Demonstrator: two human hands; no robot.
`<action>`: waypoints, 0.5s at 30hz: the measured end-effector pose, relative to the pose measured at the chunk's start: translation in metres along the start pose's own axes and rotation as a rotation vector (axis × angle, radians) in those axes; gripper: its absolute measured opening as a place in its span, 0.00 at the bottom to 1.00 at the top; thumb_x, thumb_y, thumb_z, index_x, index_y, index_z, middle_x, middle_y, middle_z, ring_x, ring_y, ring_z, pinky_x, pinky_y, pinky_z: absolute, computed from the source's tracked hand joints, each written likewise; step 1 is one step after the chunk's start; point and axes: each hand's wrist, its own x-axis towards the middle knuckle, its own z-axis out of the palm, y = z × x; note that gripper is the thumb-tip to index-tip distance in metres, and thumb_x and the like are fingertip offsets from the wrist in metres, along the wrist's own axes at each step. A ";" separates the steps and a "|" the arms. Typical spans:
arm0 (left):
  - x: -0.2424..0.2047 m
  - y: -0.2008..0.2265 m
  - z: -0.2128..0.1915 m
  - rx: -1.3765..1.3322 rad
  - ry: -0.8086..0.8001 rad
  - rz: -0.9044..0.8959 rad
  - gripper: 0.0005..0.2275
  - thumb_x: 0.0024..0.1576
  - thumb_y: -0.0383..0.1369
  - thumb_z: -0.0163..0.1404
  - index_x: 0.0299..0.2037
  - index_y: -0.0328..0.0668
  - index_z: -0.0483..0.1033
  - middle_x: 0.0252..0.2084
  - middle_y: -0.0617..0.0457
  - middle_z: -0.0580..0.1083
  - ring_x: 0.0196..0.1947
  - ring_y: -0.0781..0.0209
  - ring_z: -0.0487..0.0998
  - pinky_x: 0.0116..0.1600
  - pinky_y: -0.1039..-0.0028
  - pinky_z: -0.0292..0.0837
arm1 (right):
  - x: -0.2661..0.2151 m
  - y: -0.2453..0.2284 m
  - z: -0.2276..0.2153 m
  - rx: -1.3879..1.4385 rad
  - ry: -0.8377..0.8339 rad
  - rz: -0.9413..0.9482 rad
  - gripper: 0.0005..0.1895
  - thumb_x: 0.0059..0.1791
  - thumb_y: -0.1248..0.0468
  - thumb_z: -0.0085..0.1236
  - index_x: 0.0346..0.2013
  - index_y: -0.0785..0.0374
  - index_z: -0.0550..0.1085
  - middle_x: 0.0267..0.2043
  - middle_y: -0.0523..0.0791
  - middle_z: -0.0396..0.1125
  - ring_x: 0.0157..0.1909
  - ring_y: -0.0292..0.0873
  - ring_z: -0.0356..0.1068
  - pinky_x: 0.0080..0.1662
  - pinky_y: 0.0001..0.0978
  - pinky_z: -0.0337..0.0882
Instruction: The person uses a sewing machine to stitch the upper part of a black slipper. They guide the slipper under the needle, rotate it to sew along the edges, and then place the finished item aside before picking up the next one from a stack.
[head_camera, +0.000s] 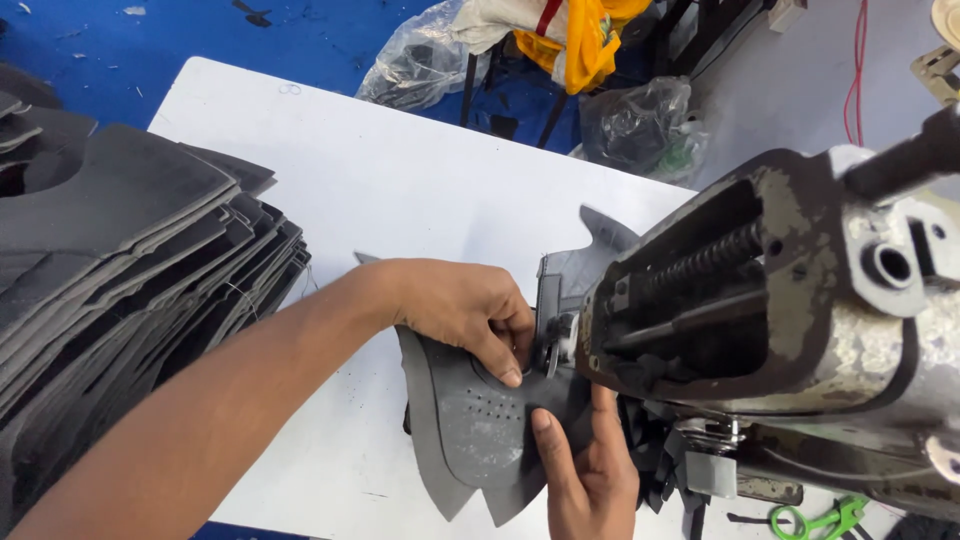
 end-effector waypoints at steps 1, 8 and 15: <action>0.000 0.000 0.001 -0.012 0.012 -0.004 0.10 0.50 0.33 0.62 0.39 0.37 0.84 0.32 0.52 0.83 0.30 0.65 0.82 0.38 0.75 0.77 | 0.001 -0.002 0.000 0.048 -0.009 0.014 0.39 0.48 0.74 0.56 0.73 0.71 0.53 0.65 0.53 0.67 0.55 0.33 0.71 0.50 0.19 0.70; -0.010 -0.006 0.014 -0.101 0.108 0.007 0.12 0.50 0.35 0.61 0.40 0.38 0.85 0.33 0.54 0.83 0.31 0.67 0.82 0.39 0.76 0.77 | 0.016 -0.014 -0.012 -0.079 -0.012 0.041 0.33 0.50 0.71 0.58 0.70 0.69 0.63 0.58 0.46 0.72 0.47 0.31 0.71 0.46 0.21 0.71; -0.017 -0.009 0.049 -0.102 0.357 0.039 0.13 0.51 0.39 0.62 0.38 0.37 0.84 0.31 0.53 0.82 0.32 0.67 0.80 0.39 0.76 0.73 | 0.028 -0.014 -0.028 -0.208 0.045 0.122 0.17 0.50 0.65 0.63 0.51 0.72 0.74 0.36 0.47 0.78 0.38 0.34 0.71 0.40 0.24 0.70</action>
